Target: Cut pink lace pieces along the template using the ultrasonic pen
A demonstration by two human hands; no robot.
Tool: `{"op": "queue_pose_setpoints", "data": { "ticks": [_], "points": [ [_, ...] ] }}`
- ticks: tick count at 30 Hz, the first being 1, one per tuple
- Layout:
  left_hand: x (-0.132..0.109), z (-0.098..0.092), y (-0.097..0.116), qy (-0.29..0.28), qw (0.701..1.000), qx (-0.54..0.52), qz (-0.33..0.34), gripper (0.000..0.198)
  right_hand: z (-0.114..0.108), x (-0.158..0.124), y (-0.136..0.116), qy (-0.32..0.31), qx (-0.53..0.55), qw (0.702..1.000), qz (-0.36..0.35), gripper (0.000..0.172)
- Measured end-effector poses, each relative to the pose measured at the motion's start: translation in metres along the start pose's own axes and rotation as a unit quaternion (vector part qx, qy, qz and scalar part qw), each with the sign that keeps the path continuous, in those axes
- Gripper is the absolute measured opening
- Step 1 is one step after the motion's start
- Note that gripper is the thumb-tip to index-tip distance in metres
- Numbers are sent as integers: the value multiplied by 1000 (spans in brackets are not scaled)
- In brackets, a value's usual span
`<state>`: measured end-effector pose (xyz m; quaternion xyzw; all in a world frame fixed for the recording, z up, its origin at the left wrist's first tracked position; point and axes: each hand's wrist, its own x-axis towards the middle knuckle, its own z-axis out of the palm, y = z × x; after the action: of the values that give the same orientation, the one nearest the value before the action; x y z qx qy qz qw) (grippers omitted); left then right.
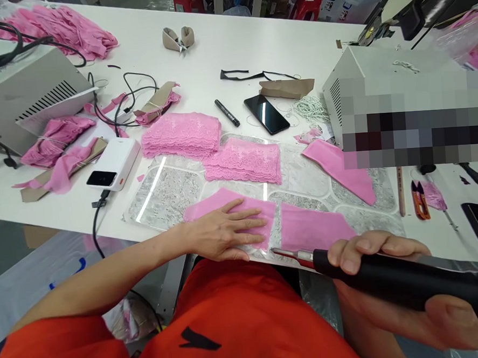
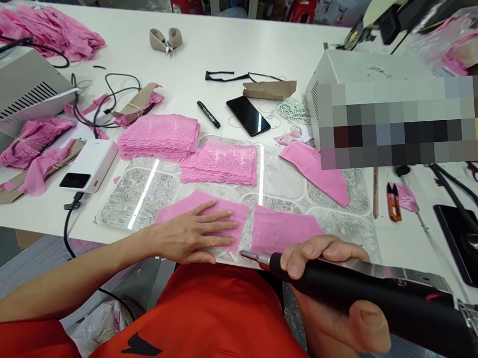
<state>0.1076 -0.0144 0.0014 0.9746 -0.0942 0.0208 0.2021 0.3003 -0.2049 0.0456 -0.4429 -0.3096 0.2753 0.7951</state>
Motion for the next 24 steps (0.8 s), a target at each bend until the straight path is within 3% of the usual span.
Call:
{"op": "queue_pose_setpoints", "data": {
  "ticks": [24],
  "points": [
    [0,5,0,23,1000,10,8,50,5,-3,8,-43,-5,999,-6,27]
  ]
}}
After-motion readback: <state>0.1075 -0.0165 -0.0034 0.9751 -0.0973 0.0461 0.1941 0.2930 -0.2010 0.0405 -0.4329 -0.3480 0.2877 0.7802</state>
